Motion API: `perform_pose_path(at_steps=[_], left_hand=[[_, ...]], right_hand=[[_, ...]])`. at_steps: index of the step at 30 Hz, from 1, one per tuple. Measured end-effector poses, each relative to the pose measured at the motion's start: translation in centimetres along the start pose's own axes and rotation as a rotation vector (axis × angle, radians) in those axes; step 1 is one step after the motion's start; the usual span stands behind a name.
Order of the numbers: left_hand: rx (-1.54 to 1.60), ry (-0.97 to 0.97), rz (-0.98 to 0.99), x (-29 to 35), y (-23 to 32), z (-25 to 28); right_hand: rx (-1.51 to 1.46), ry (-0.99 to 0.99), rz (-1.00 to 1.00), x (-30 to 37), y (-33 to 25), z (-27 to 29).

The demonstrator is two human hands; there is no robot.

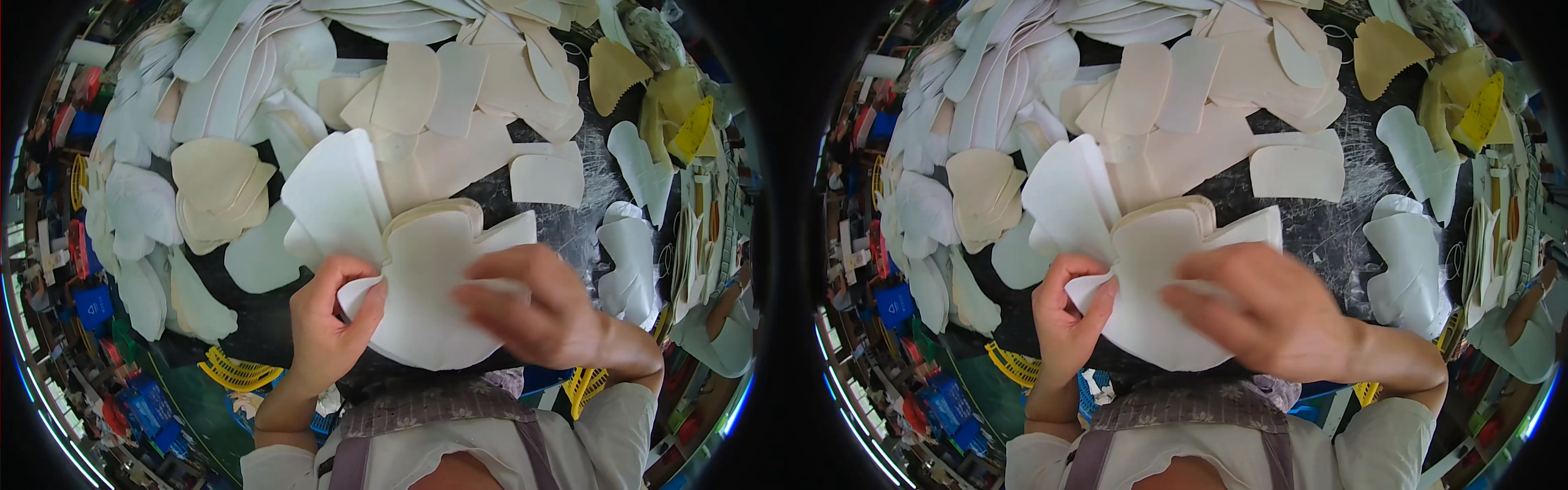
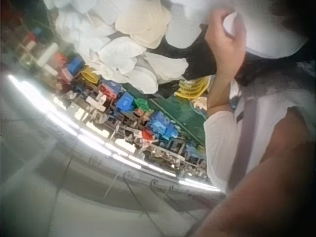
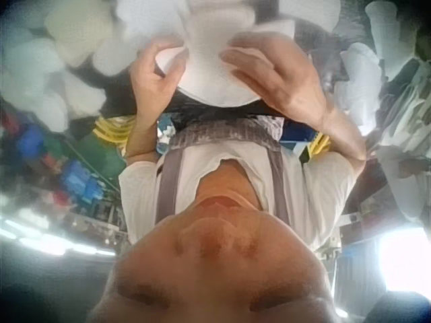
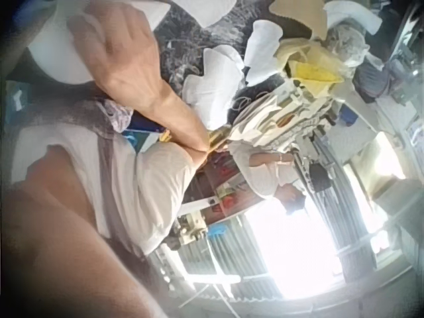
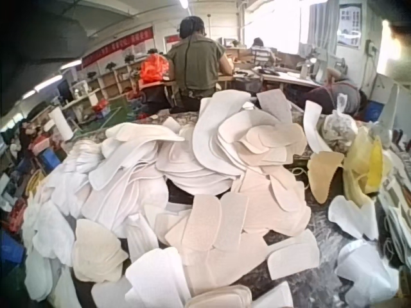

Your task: The person retrieves shoe component pieces from a basket, aligns and layers foam and fabric pieces together by hand, and applies adhesive with a small brush to join the components.

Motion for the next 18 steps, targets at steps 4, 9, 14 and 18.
perform_pose_path(at_steps=[4,9,14,18], left_hand=[[-0.22,0.008,-0.269,0.0,1.7,-0.5],[-0.8,0.335,-0.725,0.6,4.8,3.1],[-0.217,-0.309,-0.716,2.7,3.5,-1.8],[-0.127,-0.414,-0.719,3.6,4.1,-2.1]], right_hand=[[-0.049,-0.299,-0.052,0.1,1.0,-4.9],[-0.014,-0.29,-0.039,-0.1,1.6,-4.7],[-0.2,-0.22,0.041,0.3,2.4,-4.0],[-0.6,-0.109,-0.162,-0.1,3.4,-0.4]])
Point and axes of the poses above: each hand's wrist, its own x-axis away from the middle knuckle, its own z-axis out of the back of the hand, y = z × x, the point moved 7 cm from there along -x, towards the middle knuckle, and after that the axes turned 8 degrees about y, right-handed, at the moved point
